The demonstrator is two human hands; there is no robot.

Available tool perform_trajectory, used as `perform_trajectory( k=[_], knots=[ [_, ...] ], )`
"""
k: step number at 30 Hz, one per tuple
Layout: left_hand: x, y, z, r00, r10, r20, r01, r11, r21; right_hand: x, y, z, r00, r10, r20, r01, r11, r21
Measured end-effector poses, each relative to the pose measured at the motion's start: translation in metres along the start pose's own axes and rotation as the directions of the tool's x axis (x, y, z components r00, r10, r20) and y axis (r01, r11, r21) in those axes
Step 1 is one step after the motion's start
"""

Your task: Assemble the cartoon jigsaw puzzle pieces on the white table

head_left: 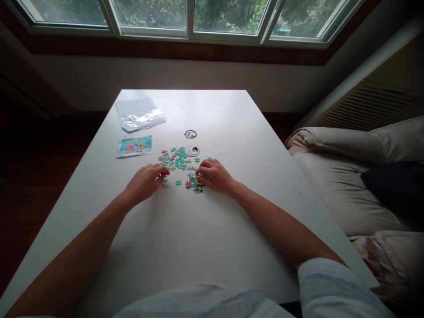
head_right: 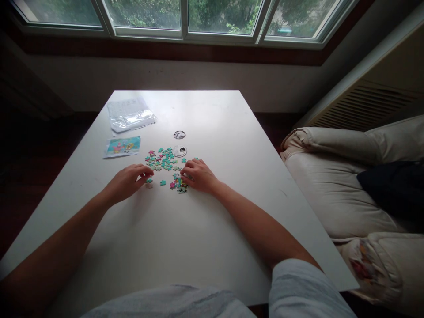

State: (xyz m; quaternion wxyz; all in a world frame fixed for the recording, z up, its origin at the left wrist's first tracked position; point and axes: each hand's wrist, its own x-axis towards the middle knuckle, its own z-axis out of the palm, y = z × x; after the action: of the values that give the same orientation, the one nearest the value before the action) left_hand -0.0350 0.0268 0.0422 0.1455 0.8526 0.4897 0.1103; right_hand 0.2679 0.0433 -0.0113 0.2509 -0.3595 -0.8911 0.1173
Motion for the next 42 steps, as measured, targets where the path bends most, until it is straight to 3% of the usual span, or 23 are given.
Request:
perform_trajectory(
  k=[3,6,12,16,26,29,32,35,38,42],
  knots=[
    [-0.004,-0.005,-0.015,0.981,0.111,0.16,-0.123,0.99,0.067,0.0,0.0,0.001,1.0,-0.002,-0.009,0.002,1.0,-0.005],
    [-0.008,-0.008,-0.021,0.963,0.146,0.228,-0.178,0.976,0.128,0.001,0.001,0.001,1.0,-0.002,-0.012,0.002,1.0,-0.006],
    [-0.012,-0.017,-0.031,0.983,-0.012,0.182,-0.027,0.977,0.21,0.0,0.0,0.0,1.0,0.006,-0.003,-0.006,1.0,-0.009],
    [-0.015,-0.022,-0.034,0.963,-0.132,0.235,0.082,0.975,0.209,0.0,0.0,0.001,1.0,0.005,-0.002,-0.005,1.0,-0.011],
    [-0.014,-0.024,-0.026,0.946,-0.053,0.32,0.01,0.991,0.135,0.001,0.0,0.0,1.0,-0.001,0.001,0.001,1.0,-0.005],
    [-0.011,-0.021,-0.022,0.963,-0.03,0.266,-0.011,0.989,0.15,0.001,0.0,0.001,1.0,-0.001,-0.002,0.001,1.0,-0.002],
    [-0.004,-0.017,-0.01,0.998,-0.031,0.063,0.019,0.982,0.189,0.001,-0.001,0.001,1.0,0.003,-0.001,-0.003,1.0,0.007],
    [0.006,-0.016,0.005,0.996,-0.001,-0.092,0.017,0.983,0.181,0.001,-0.002,0.001,1.0,0.005,0.008,-0.005,1.0,0.012],
    [0.016,-0.019,0.017,0.987,-0.013,-0.159,0.036,0.989,0.14,0.002,-0.003,0.002,1.0,0.006,0.015,-0.006,1.0,0.01],
    [0.031,-0.02,0.023,0.987,-0.031,-0.158,0.056,0.986,0.158,0.003,-0.003,0.003,1.0,0.01,0.014,-0.01,1.0,0.012]
  ],
)
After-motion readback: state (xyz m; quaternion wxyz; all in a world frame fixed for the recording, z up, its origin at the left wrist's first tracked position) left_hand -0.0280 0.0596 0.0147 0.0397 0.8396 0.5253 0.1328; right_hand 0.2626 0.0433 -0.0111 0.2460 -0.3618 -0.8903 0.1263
